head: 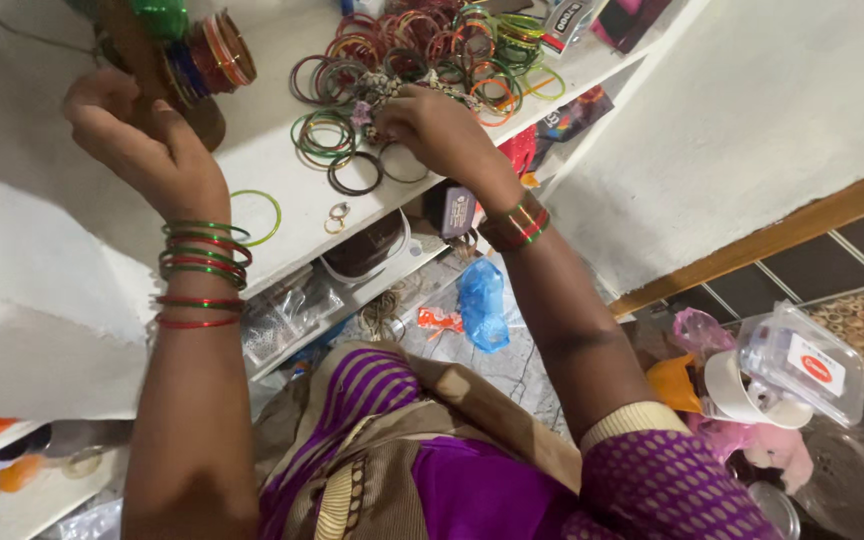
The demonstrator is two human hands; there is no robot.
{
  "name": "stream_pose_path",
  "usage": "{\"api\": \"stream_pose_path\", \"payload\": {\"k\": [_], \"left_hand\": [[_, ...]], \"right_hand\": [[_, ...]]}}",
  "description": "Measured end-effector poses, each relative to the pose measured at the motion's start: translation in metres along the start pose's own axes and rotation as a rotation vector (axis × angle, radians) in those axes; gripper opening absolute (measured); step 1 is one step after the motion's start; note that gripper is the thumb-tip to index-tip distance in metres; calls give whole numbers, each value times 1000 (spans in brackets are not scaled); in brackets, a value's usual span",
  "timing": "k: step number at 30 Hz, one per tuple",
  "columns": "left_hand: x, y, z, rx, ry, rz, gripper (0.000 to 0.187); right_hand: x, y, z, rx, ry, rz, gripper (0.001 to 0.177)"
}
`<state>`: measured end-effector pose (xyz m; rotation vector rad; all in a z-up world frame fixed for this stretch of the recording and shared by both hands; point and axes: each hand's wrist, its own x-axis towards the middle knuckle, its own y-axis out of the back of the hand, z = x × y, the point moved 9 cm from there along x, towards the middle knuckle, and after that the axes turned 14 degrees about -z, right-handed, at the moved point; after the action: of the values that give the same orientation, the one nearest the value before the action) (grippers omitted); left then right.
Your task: The person picks up various bangles from a shelf, sorts them by color and type, and places them onto a wooden bangle stand. The person handles the bangles by hand, stacking them and arranging them neatly on the stand.
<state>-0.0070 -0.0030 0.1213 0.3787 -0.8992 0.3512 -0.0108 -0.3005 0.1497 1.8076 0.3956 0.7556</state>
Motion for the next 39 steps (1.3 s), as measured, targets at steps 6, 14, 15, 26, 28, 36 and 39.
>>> {"api": "stream_pose_path", "payload": {"k": [6,14,15,26,28,36,39], "left_hand": [[-32,-11,42,179,2,-95,29],[-81,-103,115,456,-101,-695,30],[-81,-106,116,499,-96,-707,30],[-74,-125,89,610,37,-723,55],[-73,-121,87,542,47,-703,50],[-85,-126,89,560,-65,-755,47],[-88,-128,84,569,-89,-758,55]], "right_hand": [[-36,-21,3,154,-85,199,15],[-48,-51,53,498,-358,321,56],[-45,-45,47,428,-274,379,58],[-19,-50,77,90,-383,472,33],[-22,-47,88,197,-382,502,32],[-14,4,16,360,-141,643,30],[6,6,-63,245,60,633,37]]}}
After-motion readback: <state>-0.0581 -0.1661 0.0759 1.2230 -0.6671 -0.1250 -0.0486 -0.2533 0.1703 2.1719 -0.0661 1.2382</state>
